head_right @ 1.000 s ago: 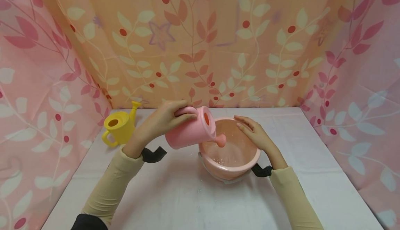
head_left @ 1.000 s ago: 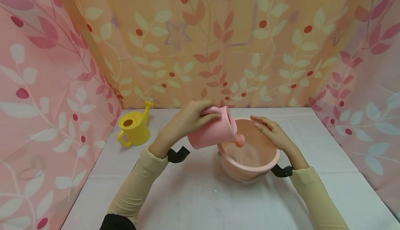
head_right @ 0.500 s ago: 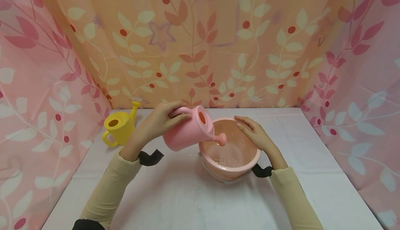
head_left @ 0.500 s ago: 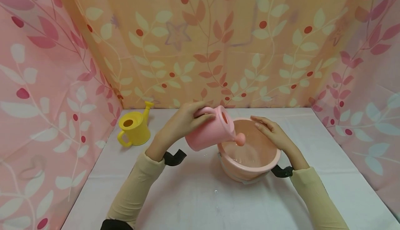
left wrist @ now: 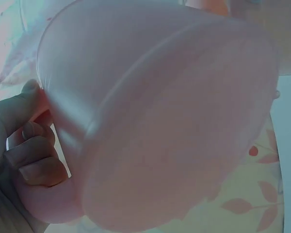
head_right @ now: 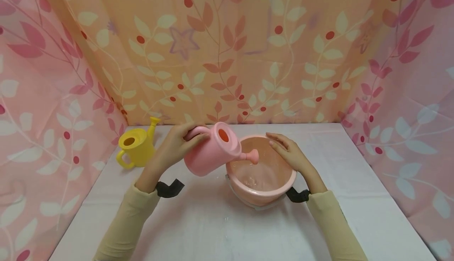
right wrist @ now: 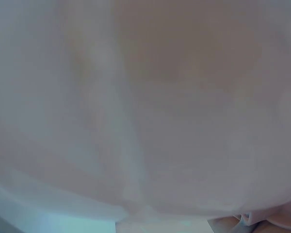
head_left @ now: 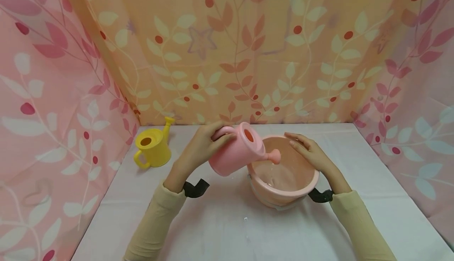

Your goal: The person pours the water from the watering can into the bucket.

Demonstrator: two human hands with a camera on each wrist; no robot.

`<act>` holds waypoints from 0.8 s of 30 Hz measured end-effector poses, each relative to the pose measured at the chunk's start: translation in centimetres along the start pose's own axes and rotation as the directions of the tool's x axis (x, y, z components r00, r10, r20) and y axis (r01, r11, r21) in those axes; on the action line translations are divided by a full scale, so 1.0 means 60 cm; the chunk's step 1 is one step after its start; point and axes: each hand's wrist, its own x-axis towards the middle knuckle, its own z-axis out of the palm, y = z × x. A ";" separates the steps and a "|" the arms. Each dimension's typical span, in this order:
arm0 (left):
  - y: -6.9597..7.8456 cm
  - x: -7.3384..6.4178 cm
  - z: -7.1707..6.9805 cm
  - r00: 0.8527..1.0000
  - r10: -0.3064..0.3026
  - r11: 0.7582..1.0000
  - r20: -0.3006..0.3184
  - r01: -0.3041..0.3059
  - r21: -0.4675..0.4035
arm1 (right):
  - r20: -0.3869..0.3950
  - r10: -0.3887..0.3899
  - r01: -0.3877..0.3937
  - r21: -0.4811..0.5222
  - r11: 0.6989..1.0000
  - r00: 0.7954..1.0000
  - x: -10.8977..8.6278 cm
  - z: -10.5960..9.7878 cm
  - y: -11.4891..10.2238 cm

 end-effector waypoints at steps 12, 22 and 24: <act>-0.012 -0.032 0.004 0.993 -0.076 0.993 -0.088 0.068 -0.092 | -0.005 -0.011 0.011 -0.001 1.000 1.000 -0.001 0.001 0.000; -0.031 -0.048 0.012 0.986 -0.104 0.988 -0.130 0.088 -0.123 | -0.007 -0.009 0.009 0.002 1.000 1.000 -0.001 0.001 0.001; -0.032 -0.051 0.011 0.985 -0.106 0.987 -0.139 0.088 -0.132 | -0.006 -0.012 0.012 0.004 1.000 1.000 -0.001 0.000 -0.001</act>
